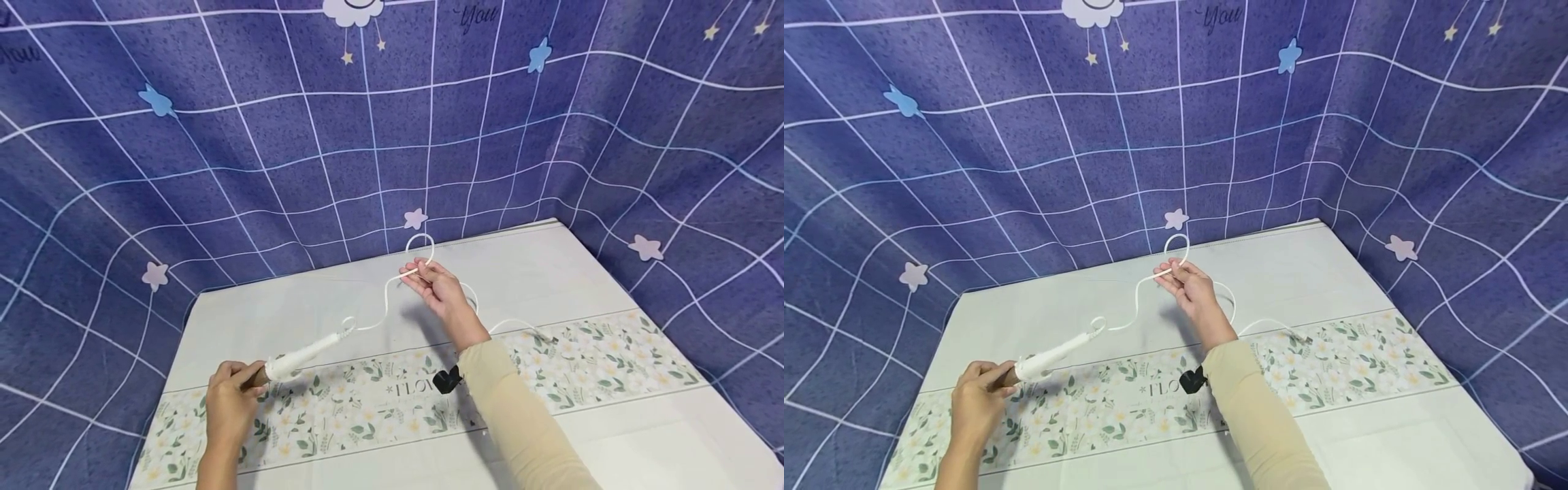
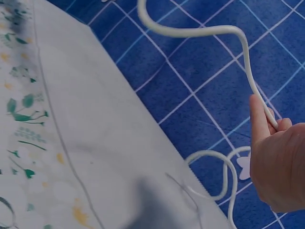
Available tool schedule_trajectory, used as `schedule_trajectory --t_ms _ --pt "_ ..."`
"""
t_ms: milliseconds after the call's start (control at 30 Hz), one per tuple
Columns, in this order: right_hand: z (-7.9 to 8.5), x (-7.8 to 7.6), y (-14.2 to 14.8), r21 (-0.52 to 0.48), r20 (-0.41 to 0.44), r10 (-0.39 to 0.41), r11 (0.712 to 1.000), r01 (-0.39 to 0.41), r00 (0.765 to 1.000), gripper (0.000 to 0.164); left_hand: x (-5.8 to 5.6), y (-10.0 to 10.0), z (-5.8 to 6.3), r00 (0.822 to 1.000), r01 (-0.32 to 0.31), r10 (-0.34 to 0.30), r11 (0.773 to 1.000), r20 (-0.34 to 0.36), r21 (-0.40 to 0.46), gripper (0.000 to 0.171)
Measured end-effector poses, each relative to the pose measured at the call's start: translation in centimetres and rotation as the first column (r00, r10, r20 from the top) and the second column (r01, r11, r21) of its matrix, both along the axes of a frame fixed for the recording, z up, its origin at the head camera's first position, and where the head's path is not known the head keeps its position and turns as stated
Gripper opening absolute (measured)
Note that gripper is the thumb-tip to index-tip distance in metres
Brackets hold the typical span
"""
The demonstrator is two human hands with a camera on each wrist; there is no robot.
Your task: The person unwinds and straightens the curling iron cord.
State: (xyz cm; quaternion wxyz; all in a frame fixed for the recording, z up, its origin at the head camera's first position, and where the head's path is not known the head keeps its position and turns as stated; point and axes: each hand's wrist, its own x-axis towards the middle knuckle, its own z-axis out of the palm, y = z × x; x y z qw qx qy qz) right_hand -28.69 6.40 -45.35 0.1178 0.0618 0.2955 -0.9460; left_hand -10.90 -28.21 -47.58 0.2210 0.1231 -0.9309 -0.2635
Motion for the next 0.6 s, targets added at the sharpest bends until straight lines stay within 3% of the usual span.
schedule_trajectory --t_ms 267,600 --pt "1.0 -0.2 1.3 -0.071 -0.037 -0.048 0.996 0.045 0.998 0.018 0.1 -0.4 -0.3 1.0 0.001 -0.002 0.997 -0.01 -0.082 0.044" --pt "0.9 -0.4 1.9 -0.142 -0.07 -0.128 0.983 0.117 0.989 0.027 0.2 -1.2 -0.6 0.996 0.031 -0.045 0.984 -0.073 -0.174 0.048"
